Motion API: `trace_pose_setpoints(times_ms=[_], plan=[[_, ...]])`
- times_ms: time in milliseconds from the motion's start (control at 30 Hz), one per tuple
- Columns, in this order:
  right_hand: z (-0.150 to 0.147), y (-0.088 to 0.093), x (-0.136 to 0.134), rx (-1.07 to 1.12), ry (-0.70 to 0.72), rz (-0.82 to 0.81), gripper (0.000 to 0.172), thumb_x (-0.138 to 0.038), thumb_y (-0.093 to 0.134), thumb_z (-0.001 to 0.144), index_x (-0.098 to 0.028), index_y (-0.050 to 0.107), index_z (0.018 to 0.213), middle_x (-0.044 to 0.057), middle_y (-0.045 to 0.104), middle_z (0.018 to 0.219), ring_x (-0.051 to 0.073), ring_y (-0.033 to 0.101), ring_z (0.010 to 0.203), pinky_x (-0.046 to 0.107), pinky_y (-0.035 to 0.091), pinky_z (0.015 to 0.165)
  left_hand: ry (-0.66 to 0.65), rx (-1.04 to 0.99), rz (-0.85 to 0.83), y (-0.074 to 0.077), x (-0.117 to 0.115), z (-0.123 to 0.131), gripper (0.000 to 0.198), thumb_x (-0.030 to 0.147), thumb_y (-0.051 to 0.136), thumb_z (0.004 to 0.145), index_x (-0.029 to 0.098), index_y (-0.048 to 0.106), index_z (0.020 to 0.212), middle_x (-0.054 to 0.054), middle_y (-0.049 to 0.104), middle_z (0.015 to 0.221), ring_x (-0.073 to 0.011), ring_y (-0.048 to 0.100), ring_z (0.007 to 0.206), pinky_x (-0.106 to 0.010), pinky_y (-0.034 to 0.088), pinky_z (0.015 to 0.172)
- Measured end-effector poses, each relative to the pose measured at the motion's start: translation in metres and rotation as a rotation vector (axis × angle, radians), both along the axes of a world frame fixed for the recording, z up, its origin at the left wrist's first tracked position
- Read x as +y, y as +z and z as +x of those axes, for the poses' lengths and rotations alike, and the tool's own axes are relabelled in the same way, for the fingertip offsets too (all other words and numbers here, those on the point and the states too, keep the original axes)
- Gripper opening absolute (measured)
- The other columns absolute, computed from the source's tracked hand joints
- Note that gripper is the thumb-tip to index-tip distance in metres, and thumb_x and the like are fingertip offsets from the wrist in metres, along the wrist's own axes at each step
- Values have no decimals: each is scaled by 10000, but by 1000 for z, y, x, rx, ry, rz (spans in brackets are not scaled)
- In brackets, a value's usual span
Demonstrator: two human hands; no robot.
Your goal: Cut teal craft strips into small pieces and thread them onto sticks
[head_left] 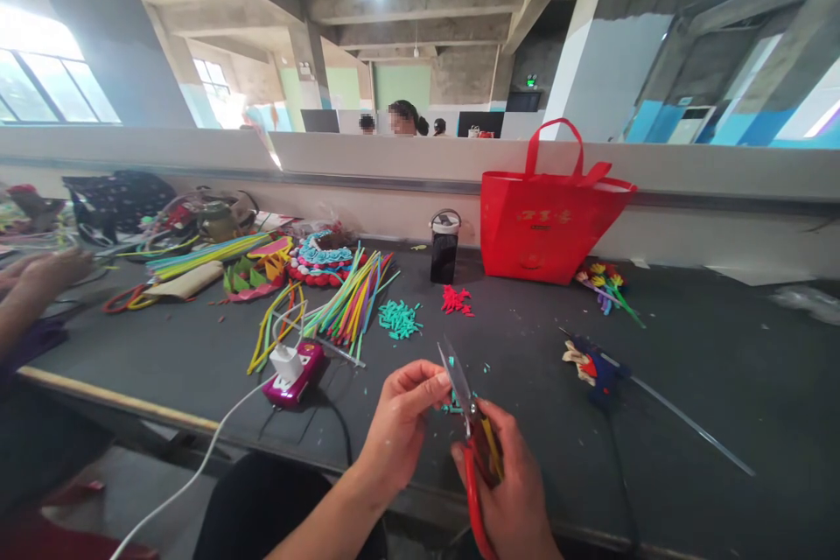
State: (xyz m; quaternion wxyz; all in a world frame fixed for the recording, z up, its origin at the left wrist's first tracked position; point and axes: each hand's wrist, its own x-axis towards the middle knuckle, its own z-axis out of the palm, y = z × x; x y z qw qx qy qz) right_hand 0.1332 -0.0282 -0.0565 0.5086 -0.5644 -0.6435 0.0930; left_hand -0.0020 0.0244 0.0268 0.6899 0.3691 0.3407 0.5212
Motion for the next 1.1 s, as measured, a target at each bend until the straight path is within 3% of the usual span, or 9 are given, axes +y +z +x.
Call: trace_pose_setpoints(times_ms=[567,800,933,1100], plan=[[-3,-9,1,28,-29,6,423,-384,616,824,-230,499,1200,65,689,1026,209,680,895,318,570,741,-8,-12,-15,2,0,4,181,272,744,696,127,653,639,-10,575,594,-95,473,587,-224,367,622],[-3,-11,2,226,6,-114,430,-391,664,781,-228,539,1160,63,702,1023,214,688,870,312,569,745,-13,-17,-7,2,0,3,165,261,729,711,128,646,658,-7,557,604,-94,453,597,-227,351,625],[0,4,6,491,58,-173,400,-390,656,797,-214,524,1131,67,691,997,193,680,843,297,569,723,-66,-71,16,3,-1,3,158,244,689,748,137,617,656,8,512,587,-94,439,597,-228,345,633],[1,42,17,740,140,-168,419,-391,694,761,-227,503,1096,21,675,848,154,655,692,246,547,586,-177,-143,-56,-1,-2,2,130,191,654,748,135,596,646,6,499,586,-96,462,592,-227,357,633]])
